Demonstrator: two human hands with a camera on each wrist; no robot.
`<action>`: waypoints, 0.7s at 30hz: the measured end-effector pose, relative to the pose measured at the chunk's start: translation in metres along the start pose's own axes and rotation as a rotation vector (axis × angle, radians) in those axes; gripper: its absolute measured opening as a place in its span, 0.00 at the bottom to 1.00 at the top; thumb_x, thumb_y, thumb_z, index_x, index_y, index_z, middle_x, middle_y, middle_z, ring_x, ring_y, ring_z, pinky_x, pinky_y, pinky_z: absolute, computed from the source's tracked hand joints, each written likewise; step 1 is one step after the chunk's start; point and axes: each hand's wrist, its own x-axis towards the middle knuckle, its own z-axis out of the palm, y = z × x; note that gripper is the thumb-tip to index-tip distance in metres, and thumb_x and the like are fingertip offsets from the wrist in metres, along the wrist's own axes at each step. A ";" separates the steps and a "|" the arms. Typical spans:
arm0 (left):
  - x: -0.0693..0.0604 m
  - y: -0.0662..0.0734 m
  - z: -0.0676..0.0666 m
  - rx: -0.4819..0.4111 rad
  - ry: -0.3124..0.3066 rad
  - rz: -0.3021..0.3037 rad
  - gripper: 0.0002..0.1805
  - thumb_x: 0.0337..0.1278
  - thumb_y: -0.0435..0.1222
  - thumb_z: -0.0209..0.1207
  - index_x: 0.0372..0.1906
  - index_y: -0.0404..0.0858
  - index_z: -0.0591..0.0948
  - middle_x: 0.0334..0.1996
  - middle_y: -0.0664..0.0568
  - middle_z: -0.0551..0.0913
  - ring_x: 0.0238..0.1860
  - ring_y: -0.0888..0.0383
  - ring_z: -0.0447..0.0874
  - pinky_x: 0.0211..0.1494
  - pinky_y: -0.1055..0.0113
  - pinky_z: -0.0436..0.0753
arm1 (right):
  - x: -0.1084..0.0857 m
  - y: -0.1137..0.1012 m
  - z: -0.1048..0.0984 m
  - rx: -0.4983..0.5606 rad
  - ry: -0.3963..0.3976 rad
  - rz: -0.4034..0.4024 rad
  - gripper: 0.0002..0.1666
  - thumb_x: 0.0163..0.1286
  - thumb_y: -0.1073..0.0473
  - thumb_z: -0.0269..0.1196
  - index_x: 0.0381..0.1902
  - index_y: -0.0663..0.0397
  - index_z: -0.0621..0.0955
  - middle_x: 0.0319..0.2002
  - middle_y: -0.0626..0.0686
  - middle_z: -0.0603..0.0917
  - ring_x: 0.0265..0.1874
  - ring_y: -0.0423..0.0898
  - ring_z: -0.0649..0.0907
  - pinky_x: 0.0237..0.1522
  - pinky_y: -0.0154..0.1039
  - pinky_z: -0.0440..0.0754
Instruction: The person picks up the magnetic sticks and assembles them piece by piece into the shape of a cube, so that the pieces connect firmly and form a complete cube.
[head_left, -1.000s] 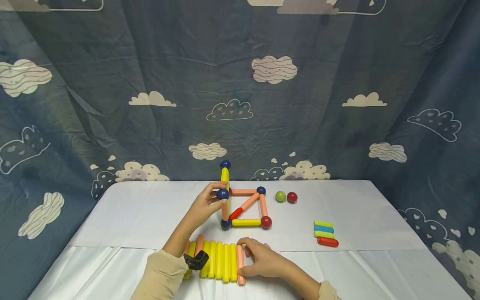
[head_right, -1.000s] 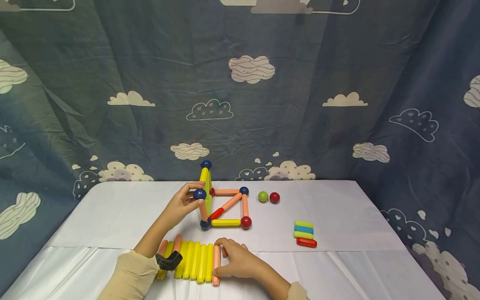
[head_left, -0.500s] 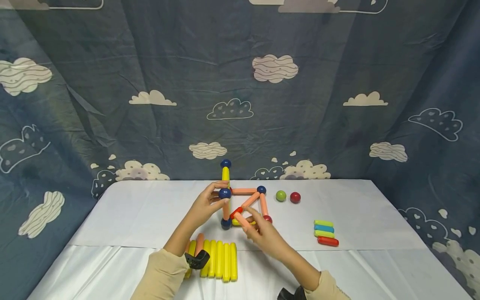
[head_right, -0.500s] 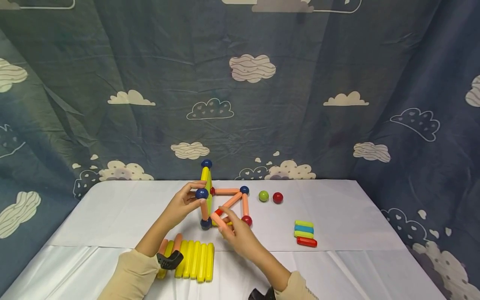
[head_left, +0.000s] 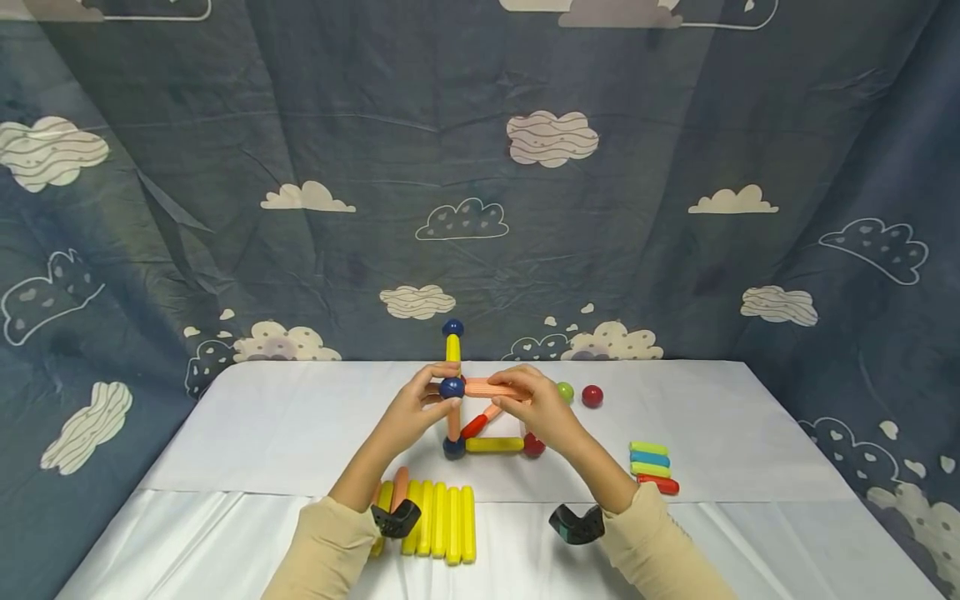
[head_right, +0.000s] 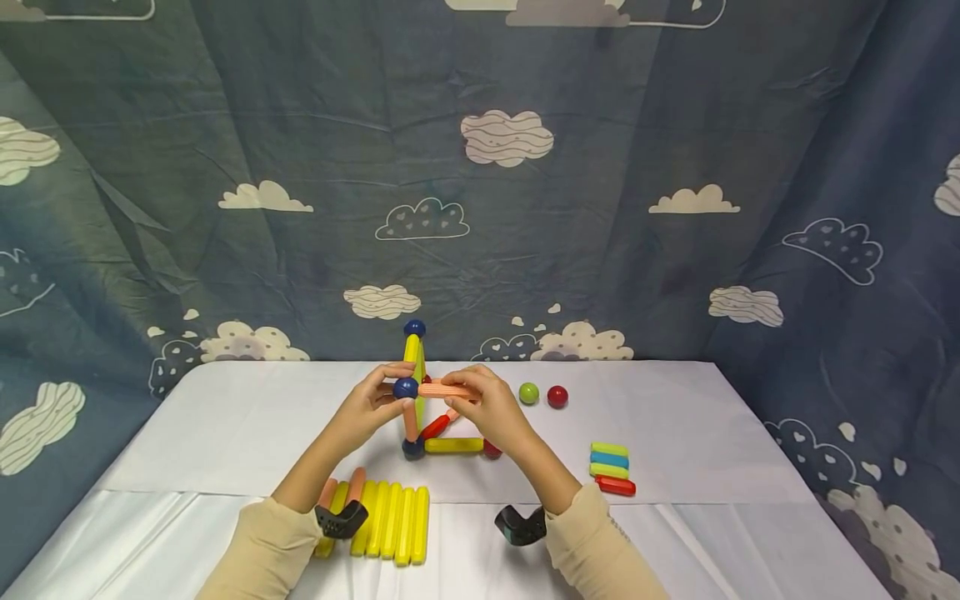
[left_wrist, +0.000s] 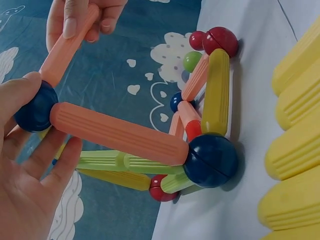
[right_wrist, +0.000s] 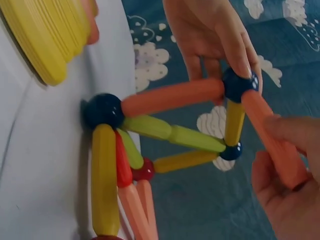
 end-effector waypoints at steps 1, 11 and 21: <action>0.001 -0.003 0.000 0.008 0.002 0.000 0.19 0.55 0.28 0.57 0.52 0.33 0.69 0.58 0.43 0.68 0.50 0.48 0.72 0.53 0.58 0.72 | 0.001 0.001 -0.001 -0.001 -0.009 0.003 0.15 0.56 0.65 0.65 0.43 0.54 0.81 0.42 0.50 0.77 0.37 0.46 0.76 0.40 0.33 0.77; 0.013 -0.014 0.016 0.148 0.013 0.018 0.21 0.51 0.44 0.61 0.51 0.45 0.74 0.48 0.54 0.74 0.46 0.59 0.73 0.48 0.65 0.75 | 0.003 0.005 -0.002 0.039 -0.017 -0.053 0.17 0.55 0.65 0.65 0.45 0.58 0.80 0.44 0.54 0.77 0.39 0.48 0.76 0.41 0.35 0.77; 0.013 -0.015 0.023 0.196 0.106 0.057 0.11 0.53 0.39 0.60 0.42 0.41 0.77 0.38 0.52 0.74 0.38 0.59 0.71 0.45 0.65 0.75 | -0.010 0.044 -0.031 0.038 -0.020 0.084 0.28 0.55 0.66 0.65 0.56 0.54 0.73 0.51 0.56 0.73 0.42 0.50 0.75 0.45 0.45 0.75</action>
